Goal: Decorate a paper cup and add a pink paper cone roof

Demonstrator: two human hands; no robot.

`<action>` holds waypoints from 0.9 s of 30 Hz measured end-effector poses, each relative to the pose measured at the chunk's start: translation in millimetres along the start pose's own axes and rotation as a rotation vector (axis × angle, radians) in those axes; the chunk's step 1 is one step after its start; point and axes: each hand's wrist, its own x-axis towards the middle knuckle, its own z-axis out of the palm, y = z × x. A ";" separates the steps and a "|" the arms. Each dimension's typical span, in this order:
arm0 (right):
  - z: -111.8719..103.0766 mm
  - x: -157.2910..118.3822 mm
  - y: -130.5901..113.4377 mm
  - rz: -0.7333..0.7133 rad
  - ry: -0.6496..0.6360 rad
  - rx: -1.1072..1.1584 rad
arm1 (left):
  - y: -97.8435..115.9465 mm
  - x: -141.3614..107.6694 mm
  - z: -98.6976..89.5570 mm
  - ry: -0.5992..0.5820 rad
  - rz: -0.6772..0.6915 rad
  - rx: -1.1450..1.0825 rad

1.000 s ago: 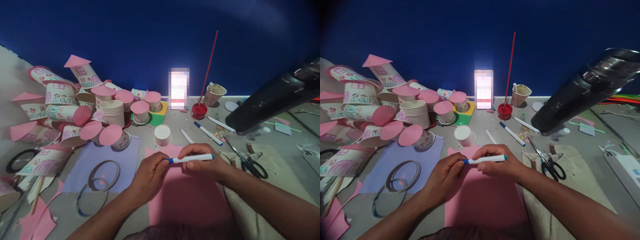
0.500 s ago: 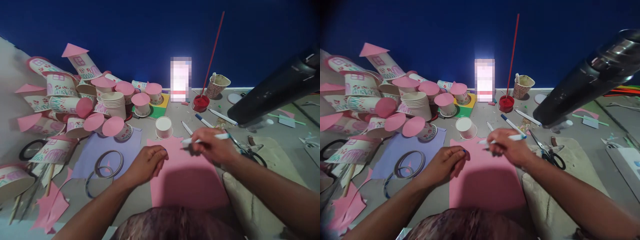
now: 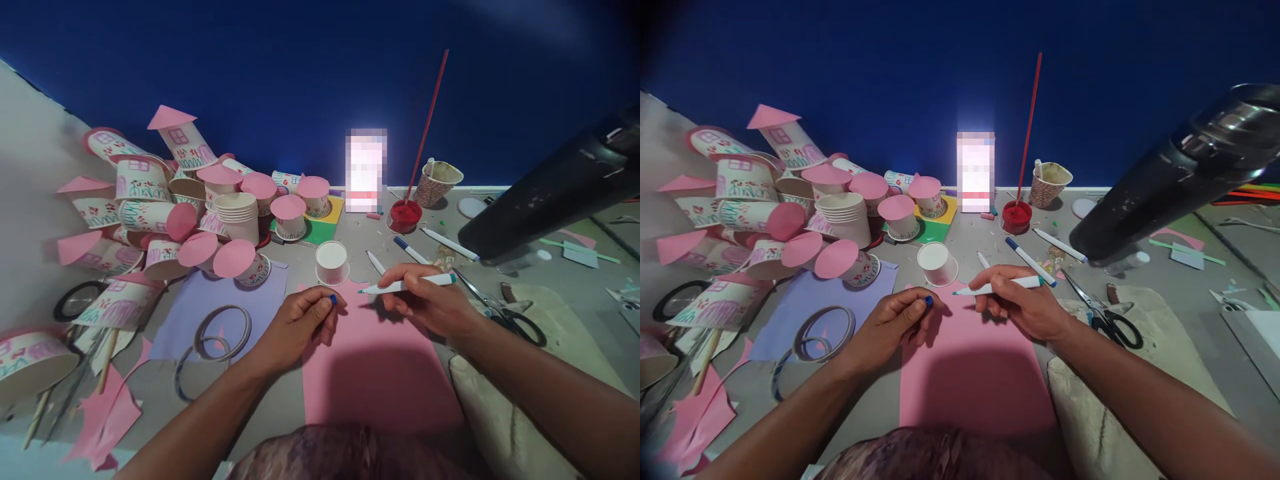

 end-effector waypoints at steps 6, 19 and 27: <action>1.6 0.2 6.7 -0.034 0.031 -0.021 | -0.6 0.0 5.4 0.058 0.053 0.112; 20.3 -2.5 1.2 -0.032 0.067 -0.264 | -0.9 -4.9 15.0 -0.058 -0.017 0.143; 31.0 -4.2 7.0 0.016 -0.021 -0.411 | -6.2 -9.3 21.1 -0.105 0.020 0.214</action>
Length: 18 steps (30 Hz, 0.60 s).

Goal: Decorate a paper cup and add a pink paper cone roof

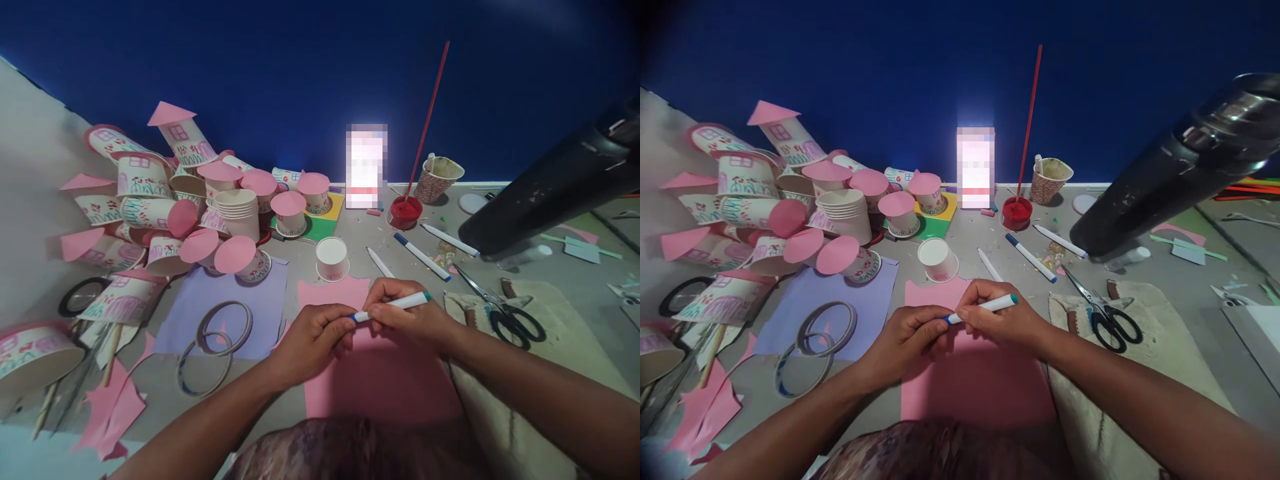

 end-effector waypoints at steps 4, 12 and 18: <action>8.6 0.5 2.7 0.038 -0.002 -0.003 | -1.1 -0.8 5.4 0.046 0.052 0.015; -4.6 -0.1 -3.3 -0.093 0.135 -0.011 | -5.2 0.8 -5.8 0.502 0.420 0.611; -24.7 6.0 -1.3 -0.147 0.394 -0.117 | -10.3 15.3 -27.1 0.494 0.525 1.023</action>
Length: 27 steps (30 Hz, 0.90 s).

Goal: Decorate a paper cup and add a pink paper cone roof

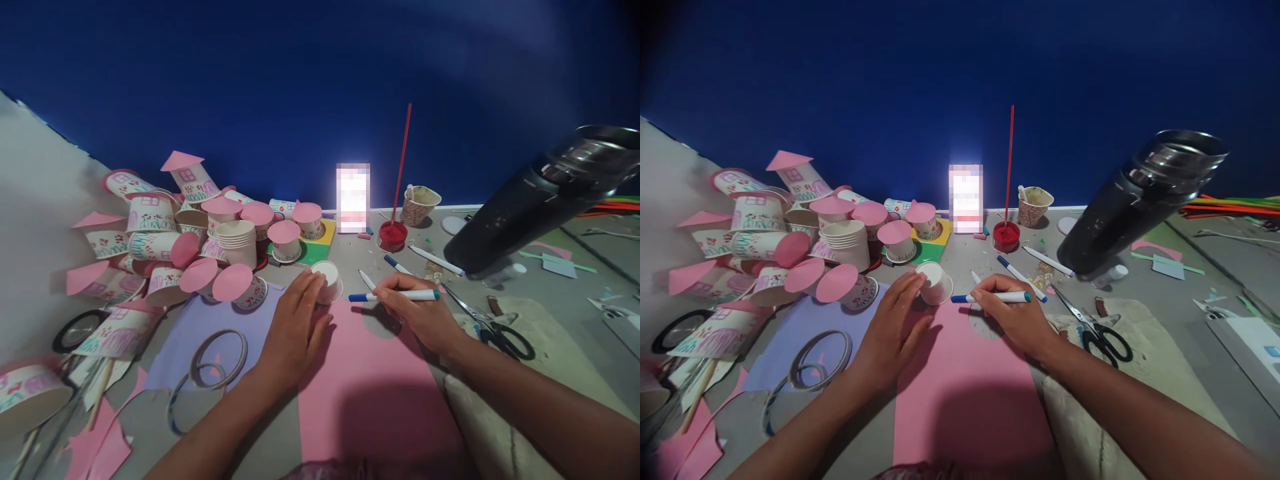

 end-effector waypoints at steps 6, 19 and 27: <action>-4.7 6.4 -2.7 0.010 0.022 0.017 | -9.6 14.3 9.0 -0.076 0.061 0.131; -7.7 10.7 -5.0 0.034 0.075 0.045 | -28.5 52.6 18.4 0.053 0.034 0.136; -13.7 16.4 6.7 -0.026 0.124 0.074 | -17.2 24.3 2.7 -0.066 -0.209 -0.305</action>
